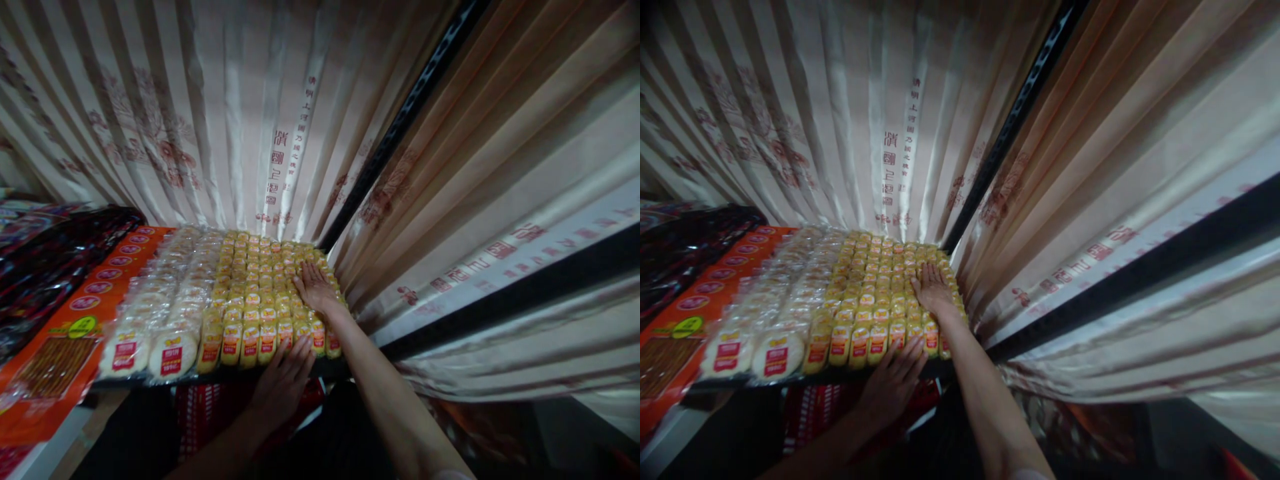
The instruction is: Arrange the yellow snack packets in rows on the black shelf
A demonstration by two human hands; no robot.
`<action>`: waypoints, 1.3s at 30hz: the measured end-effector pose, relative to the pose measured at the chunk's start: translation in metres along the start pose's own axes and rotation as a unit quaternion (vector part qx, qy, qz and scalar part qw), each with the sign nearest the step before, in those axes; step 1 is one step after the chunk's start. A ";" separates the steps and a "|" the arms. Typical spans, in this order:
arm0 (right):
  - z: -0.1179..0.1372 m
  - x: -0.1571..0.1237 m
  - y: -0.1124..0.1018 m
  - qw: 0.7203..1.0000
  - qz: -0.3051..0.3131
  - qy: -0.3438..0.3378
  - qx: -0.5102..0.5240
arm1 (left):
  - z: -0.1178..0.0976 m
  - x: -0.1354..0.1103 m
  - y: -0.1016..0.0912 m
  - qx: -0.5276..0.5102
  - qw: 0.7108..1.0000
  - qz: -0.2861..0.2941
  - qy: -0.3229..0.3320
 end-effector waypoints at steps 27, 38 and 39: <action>-0.019 -0.095 -0.037 0.957 -0.272 0.027 0.099 | 0.000 -0.003 0.000 -0.040 0.999 -0.002 0.011; -0.017 -0.153 -0.016 0.936 -0.324 0.010 0.136 | -0.003 -0.007 0.004 -0.002 1.000 -0.010 0.008; -0.018 -0.156 -0.018 0.926 -0.349 0.015 0.143 | -0.003 -0.007 0.005 -0.005 1.000 -0.013 0.003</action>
Point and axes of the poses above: each hand's wrist, its own x-axis towards the middle knuckle, its own y-axis out of the palm, z = x × y, the point moved 5 cm from there along x, towards the middle knuckle, and after that the axes turned 11 degrees about -z, right-handed, at the moved point
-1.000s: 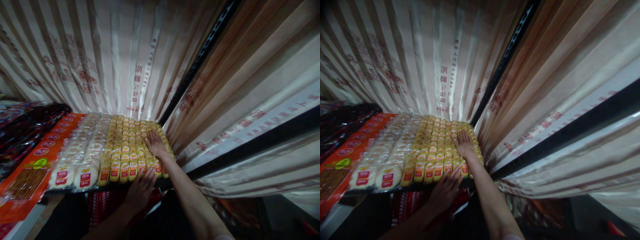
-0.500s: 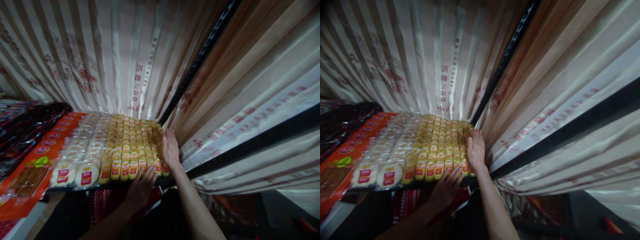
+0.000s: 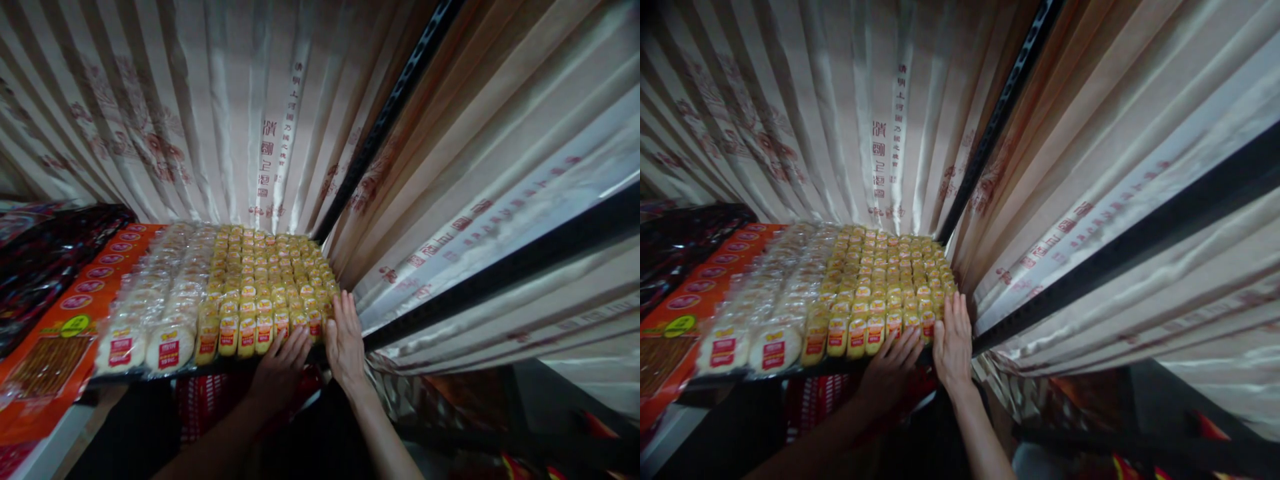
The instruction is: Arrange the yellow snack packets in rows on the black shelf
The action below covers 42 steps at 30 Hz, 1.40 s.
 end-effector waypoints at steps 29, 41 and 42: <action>0.001 -0.090 0.019 0.993 -0.017 0.112 0.018 | -0.002 -0.015 -0.020 -0.114 0.990 -0.078 -0.027; -0.016 -0.066 0.017 0.976 -0.024 0.207 0.064 | 0.003 -0.031 -0.049 -0.149 0.980 -0.127 -0.046; -0.017 -0.064 0.017 0.976 -0.022 0.207 0.064 | 0.004 -0.033 -0.054 -0.147 0.980 -0.130 -0.046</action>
Point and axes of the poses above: each hand's wrist, its own x-axis towards the middle knuckle, its own y-axis out of the palm, z = x × y, the point moved 5 cm from there along x, towards the middle knuckle, and after that the axes turned 11 degrees about -z, right-handed, at the moved point
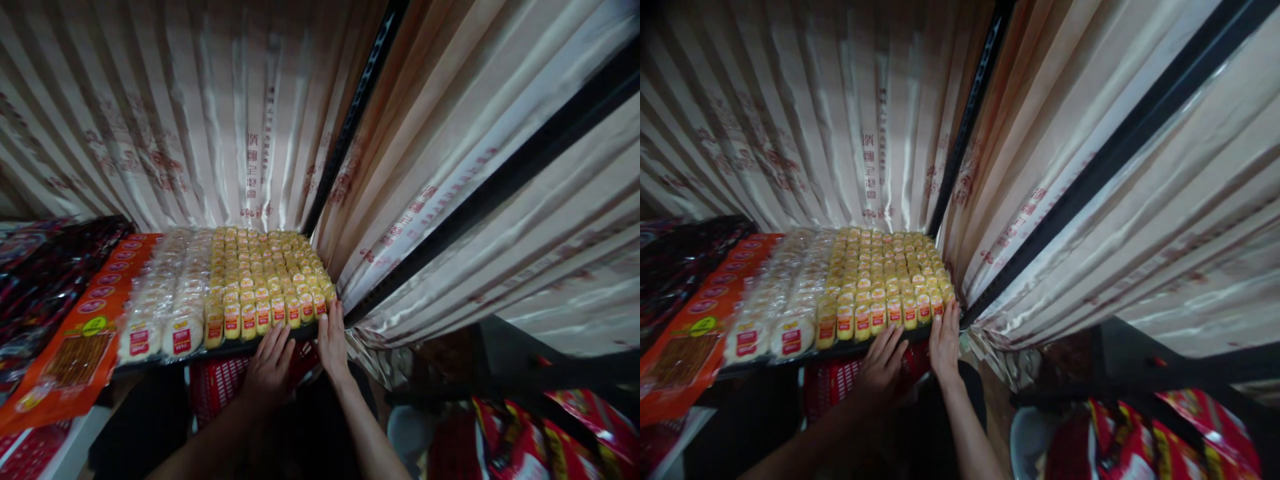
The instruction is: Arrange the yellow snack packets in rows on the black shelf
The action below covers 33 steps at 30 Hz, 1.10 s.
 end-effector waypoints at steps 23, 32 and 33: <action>0.115 -0.113 0.009 0.976 0.060 -0.197 0.066 | 0.047 -0.038 -0.104 0.177 0.961 0.058 -0.205; 0.136 -0.147 -0.010 0.984 0.036 -0.153 0.079 | 0.064 -0.047 -0.103 0.118 0.953 0.172 -0.220; 0.137 -0.151 -0.013 0.985 0.031 -0.151 0.078 | 0.065 -0.047 -0.104 0.114 0.954 0.175 -0.217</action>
Point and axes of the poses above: each hand's wrist, its own x-axis towards the middle knuckle, its own y-axis out of the palm, z = x × y, the point moved 5 cm from there along x, towards the middle knuckle, and after that the axes turned 11 degrees about -z, right-handed, at the moved point
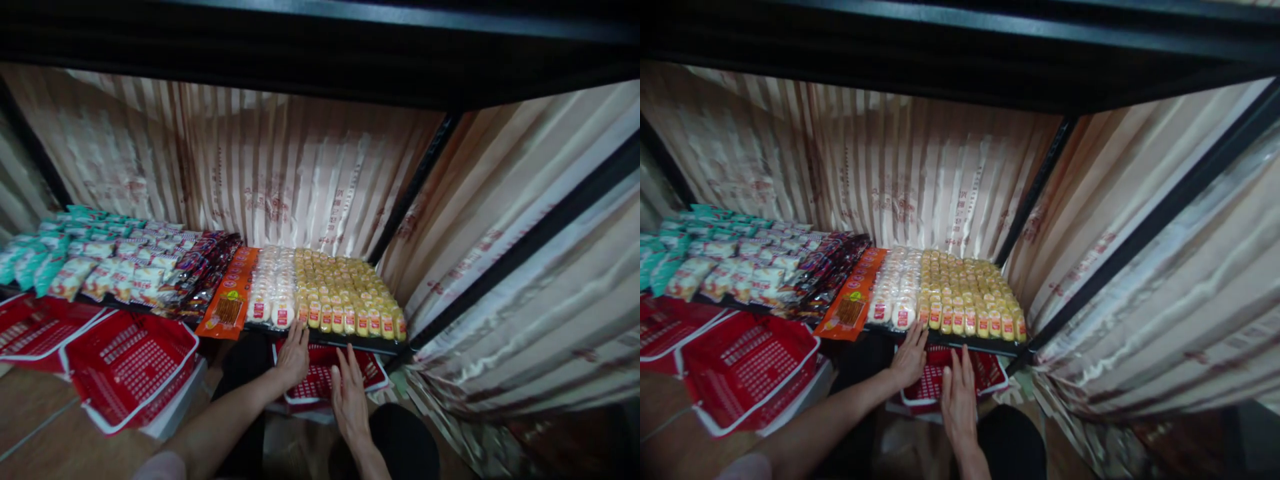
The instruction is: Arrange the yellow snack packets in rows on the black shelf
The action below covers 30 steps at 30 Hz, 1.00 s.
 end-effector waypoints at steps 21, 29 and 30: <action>0.086 0.004 0.114 0.994 0.104 0.003 0.014 | 0.093 -0.004 -0.074 -0.013 0.996 -0.090 0.019; 0.094 0.020 0.148 0.994 0.083 -0.041 -0.052 | 0.127 -0.004 -0.079 -0.018 0.995 -0.100 -0.005; 0.093 0.019 0.148 0.994 0.079 -0.043 -0.057 | 0.128 -0.002 -0.079 -0.020 0.995 -0.093 -0.004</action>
Point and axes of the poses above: each hand's wrist, its own x-axis towards the middle knuckle, its own y-axis out of the palm, z = x × y, the point moved 5 cm from there along x, towards the middle knuckle, and after that the axes turned 11 degrees about -z, right-handed, at the moved point
